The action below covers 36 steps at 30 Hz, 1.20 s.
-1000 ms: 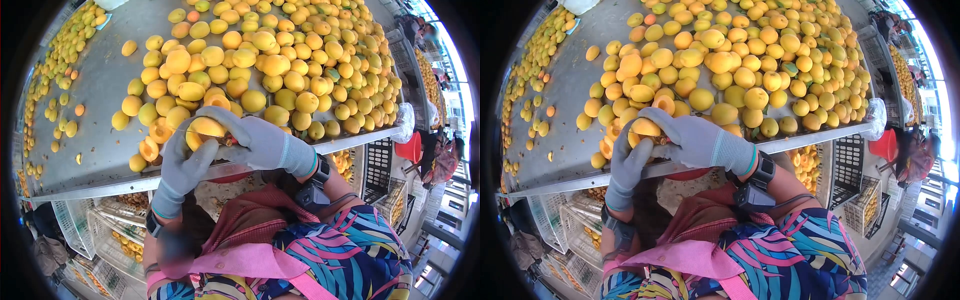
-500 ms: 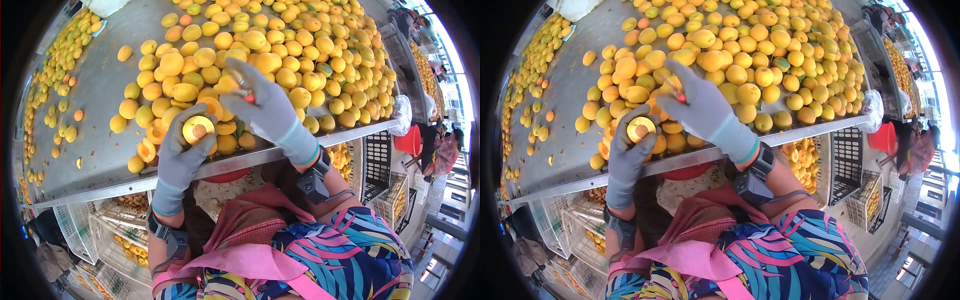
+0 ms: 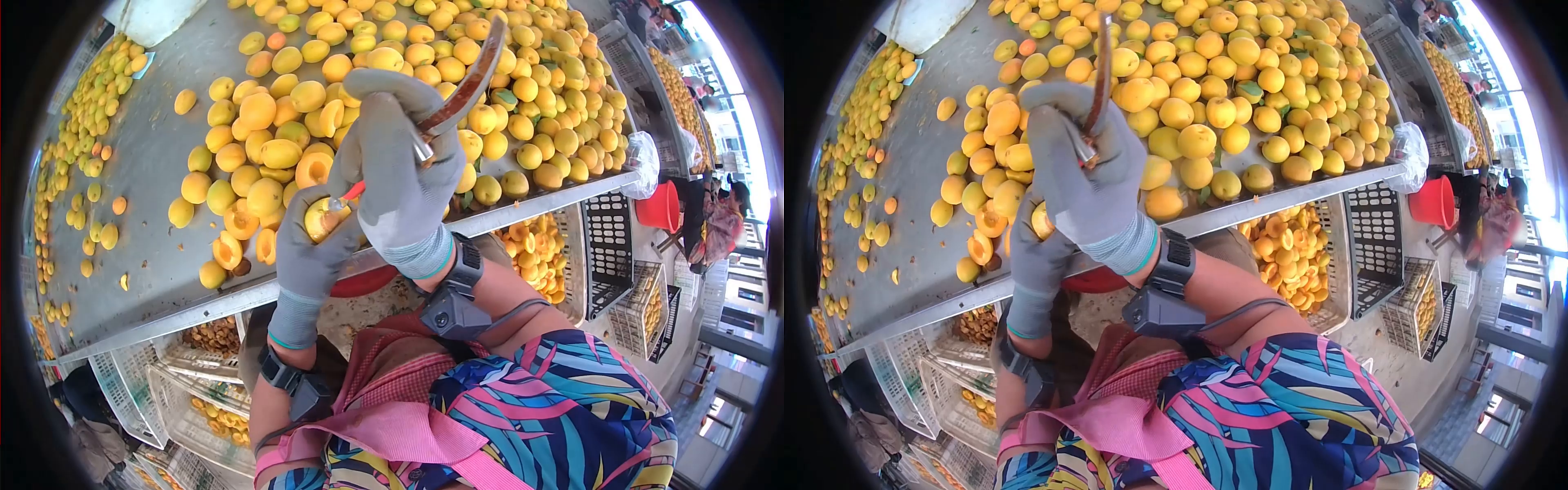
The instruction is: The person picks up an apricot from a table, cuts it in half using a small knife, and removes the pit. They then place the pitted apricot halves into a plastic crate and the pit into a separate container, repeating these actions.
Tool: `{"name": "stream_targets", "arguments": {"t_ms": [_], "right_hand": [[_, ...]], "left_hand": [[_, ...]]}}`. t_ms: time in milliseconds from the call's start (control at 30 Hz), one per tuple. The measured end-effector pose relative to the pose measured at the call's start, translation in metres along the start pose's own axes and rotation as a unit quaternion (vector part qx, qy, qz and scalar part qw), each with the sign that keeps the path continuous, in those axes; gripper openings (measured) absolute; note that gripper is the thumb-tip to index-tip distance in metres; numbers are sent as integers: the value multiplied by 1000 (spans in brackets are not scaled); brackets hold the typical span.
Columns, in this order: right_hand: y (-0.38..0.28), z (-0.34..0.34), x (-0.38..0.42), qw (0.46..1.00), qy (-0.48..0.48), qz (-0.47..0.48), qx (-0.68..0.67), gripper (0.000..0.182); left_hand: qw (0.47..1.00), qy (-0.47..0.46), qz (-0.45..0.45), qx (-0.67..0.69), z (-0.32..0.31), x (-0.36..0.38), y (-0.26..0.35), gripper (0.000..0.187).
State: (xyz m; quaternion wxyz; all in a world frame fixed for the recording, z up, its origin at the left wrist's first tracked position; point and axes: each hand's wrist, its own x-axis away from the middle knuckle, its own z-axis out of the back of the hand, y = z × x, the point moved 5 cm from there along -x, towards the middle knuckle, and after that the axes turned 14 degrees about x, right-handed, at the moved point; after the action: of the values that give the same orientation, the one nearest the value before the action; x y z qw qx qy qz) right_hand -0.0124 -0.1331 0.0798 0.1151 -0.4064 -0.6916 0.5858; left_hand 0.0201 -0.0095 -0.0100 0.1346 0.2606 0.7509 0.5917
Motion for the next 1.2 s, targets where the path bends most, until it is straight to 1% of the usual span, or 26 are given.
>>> {"name": "stream_targets", "arguments": {"t_ms": [33, 67, 167, 200, 233, 300, 367, 467, 533, 600, 667, 700, 733, 767, 800, 833, 867, 900, 933, 967, 1000, 1033, 1067, 1133, 1167, 1200], "right_hand": [[-1, 0, 1, 999, -7, 24, 34, 18], [-1, -1, 2, 999, -10, 24, 34, 18], [-4, -6, 6, 998, -27, 24, 42, 17], [-4, -7, 7, 999, -33, 4, 37, 17], [-3, -8, 8, 999, -38, -16, 32, 16], [-2, -10, 9, 998, -46, -22, 25, 16], [-1, -11, 9, 998, -53, -29, 19, 15], [-2, -11, 5, 997, -69, -36, 19, 15], [1, -14, 4, 992, -106, -65, 24, 14], [0, -14, 3, 992, -112, -51, 40, 13], [0, -15, 2, 991, -117, -34, 56, 12], [6, -17, 1, 988, -132, -75, 21, 12], [11, -18, 0, 982, -147, -115, -13, 12], [12, -18, -3, 982, -148, -115, -14, 12], [14, -20, -5, 975, -169, -141, -32, 12], [16, -21, -6, 966, -191, -167, -49, 13], [15, -22, -7, 966, -191, -167, -49, 13], [13, -25, -7, 959, -222, -170, -46, 13], [13, -28, -7, 951, -254, -173, -43, 15], [14, -29, -9, 951, -254, -173, -43, 15], [16, -31, -9, 943, -276, -183, -31, 17], [19, -34, -10, 935, -299, -192, -19, 19], [23, -36, -11, 935, -298, -192, -19, 19], [28, -44, -9, 922, -359, -146, -1, 24], [28, -43, -9, 922, -359, -147, -1, 24], [28, -45, -8, 912, -381, -154, 13, 25]], "left_hand": [[999, -6, -30, -11, 1, 0, -1, 34], [998, -10, -61, -21, 1, 1, -1, 34], [997, -1, -78, -2, -3, 5, 9, 35], [997, 2, -80, -1, -4, 5, 12, 35], [998, 4, -69, 8, -6, 6, 13, 35], [998, 7, -56, 16, -4, 7, 10, 36], [996, -10, -85, -38, -2, 5, 7, 39], [993, -7, -92, -67, -4, 4, 10, 40], [992, -7, -102, -75, -4, 4, 10, 41], [990, -5, -112, -81, -4, 4, 10, 41], [993, -6, -102, -59, -3, 2, 9, 40], [993, -6, -103, -59, -3, 3, 10, 40], [997, -6, -73, -25, -3, 3, 7, 39], [999, -6, -42, 8, -3, 3, 4, 38], [999, -5, -42, 8, -2, 2, 4, 38], [1000, -19, -15, 10, -1, 2, 1, 38], [999, -34, 12, 11, -1, 1, -2, 37], [999, -33, 12, 11, 2, 0, -4, 37], [999, -45, 8, -23, 4, 0, -7, 36], [997, -57, 5, -57, 4, 0, -8, 36], [997, -57, 5, -57, 4, 0, -5, 36], [995, -68, 70, -5, 2, 1, -5, 35], [987, -78, 135, 47, 0, 3, -8, 34], [989, -89, 118, 19, 3, 2, -17, 32], [990, -100, 100, -9, 4, 2, -19, 30], [990, -100, 101, -9, 2, 2, -16, 30]]}}
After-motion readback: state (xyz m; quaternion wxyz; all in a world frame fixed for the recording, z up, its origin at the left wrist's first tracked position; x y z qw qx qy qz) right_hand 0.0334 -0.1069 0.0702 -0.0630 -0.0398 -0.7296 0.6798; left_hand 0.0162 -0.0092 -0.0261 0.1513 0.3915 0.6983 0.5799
